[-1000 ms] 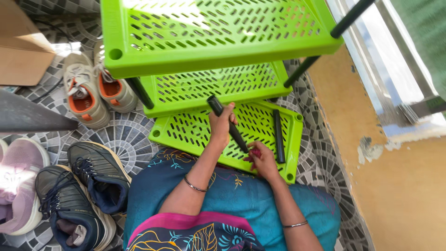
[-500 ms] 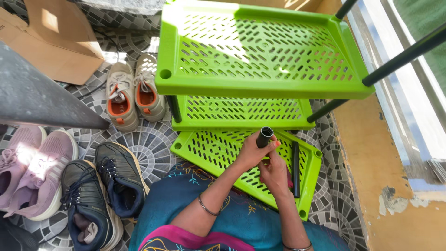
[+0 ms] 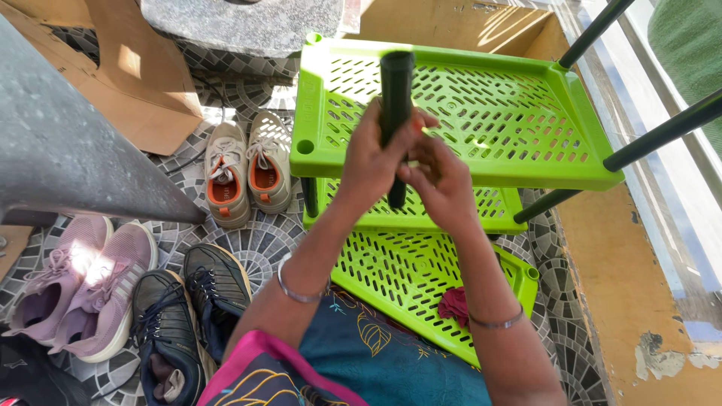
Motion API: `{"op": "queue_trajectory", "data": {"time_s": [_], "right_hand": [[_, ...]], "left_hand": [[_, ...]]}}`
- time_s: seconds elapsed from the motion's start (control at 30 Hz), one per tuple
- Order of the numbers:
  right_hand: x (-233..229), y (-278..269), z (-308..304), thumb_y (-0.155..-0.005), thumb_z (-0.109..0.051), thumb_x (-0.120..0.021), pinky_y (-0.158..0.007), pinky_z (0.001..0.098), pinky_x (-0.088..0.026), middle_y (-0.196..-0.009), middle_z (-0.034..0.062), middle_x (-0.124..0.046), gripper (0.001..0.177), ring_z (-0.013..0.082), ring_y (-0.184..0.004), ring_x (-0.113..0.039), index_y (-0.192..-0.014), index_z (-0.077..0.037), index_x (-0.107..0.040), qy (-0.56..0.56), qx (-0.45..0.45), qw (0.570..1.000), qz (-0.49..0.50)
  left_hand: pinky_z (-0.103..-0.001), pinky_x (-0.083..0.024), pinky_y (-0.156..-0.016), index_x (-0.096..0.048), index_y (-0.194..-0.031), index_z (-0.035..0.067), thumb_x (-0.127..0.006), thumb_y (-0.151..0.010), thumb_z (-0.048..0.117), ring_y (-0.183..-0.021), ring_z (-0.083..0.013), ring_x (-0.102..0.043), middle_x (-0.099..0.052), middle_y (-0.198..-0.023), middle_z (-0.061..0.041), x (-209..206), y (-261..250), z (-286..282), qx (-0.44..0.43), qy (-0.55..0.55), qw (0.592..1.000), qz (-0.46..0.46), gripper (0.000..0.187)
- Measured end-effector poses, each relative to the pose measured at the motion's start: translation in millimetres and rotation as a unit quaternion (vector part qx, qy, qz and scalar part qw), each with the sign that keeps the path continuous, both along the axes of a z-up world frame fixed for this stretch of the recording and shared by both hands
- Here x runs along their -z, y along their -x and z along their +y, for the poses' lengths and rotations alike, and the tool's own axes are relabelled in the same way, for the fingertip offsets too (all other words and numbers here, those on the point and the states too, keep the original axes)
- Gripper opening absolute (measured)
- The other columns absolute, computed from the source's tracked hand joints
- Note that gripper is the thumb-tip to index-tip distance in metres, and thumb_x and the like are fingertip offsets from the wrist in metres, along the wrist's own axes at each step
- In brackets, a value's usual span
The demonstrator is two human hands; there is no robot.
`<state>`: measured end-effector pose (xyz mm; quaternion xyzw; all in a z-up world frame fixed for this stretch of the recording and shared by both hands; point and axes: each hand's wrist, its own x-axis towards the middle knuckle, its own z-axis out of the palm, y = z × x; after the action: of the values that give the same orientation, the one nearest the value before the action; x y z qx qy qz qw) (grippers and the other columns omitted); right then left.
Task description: The person wipes black metal poles with a red cloth and inserts them into the holes of a green plastic shelving unit. The person repeats this process for multiple poles, cleaning and installing them one at a time.
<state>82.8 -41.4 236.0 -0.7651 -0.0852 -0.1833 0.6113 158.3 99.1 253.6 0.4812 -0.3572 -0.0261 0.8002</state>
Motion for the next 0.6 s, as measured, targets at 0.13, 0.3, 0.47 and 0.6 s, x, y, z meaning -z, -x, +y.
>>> {"op": "queue_trajectory", "data": {"time_s": [0.13, 0.3, 0.47, 0.6], "right_hand": [[-29.5, -90.5, 8.1, -0.095, -0.001, -0.069, -0.089, 0.0312, -0.058, -0.123, 0.0103, -0.063, 0.069, 0.0152, -0.108, -0.067, -0.155, -0.006, -0.034, 0.004, -0.116, 0.993, 0.010], [-10.4, -171.9, 12.6, -0.100, -0.001, -0.062, -0.083, 0.0293, -0.058, -0.126, 0.0077, -0.064, 0.049, 0.0135, -0.106, -0.071, -0.147, -0.003, -0.046, 0.000, -0.133, 0.988, 0.074], [12.3, -224.9, -6.8, -0.100, -0.002, -0.060, -0.080, 0.0249, -0.056, -0.114, 0.0059, -0.069, 0.051, 0.0125, -0.099, -0.069, -0.149, -0.005, -0.044, 0.006, -0.171, 0.971, 0.166], [22.2, -238.5, -14.9, -0.098, -0.003, -0.064, -0.079, 0.0246, -0.059, -0.104, 0.0045, -0.068, 0.046, 0.0128, -0.095, -0.070, -0.142, -0.004, -0.051, -0.018, -0.179, 0.964, 0.197]], "left_hand": [[-0.033, -0.064, -0.083, -0.048, -0.118, 0.007, -0.060, -0.106, 0.033, -0.091, -0.0177, -0.078, -0.070, -0.092, -0.005, -28.8, -105.5, -5.0, -0.110, 0.004, 0.994, -0.002, 0.032], [-0.034, -0.055, -0.068, -0.044, -0.121, 0.007, -0.063, -0.106, 0.025, -0.072, -0.0186, -0.068, -0.063, -0.082, -0.010, -30.7, -218.1, 4.1, -0.172, 0.053, 0.983, 0.022, 0.030], [-0.037, -0.056, -0.071, -0.023, -0.147, 0.009, -0.050, -0.103, 0.009, -0.077, -0.0179, -0.063, -0.061, -0.094, -0.011, -4.8, -298.5, 9.9, -0.247, -0.004, 0.969, 0.016, 0.052], [-0.039, -0.063, -0.083, -0.035, -0.141, 0.003, -0.045, -0.109, 0.007, -0.091, -0.0205, -0.072, -0.065, -0.108, -0.014, 12.6, -354.9, 6.5, -0.382, 0.001, 0.915, -0.131, 0.033]]}}
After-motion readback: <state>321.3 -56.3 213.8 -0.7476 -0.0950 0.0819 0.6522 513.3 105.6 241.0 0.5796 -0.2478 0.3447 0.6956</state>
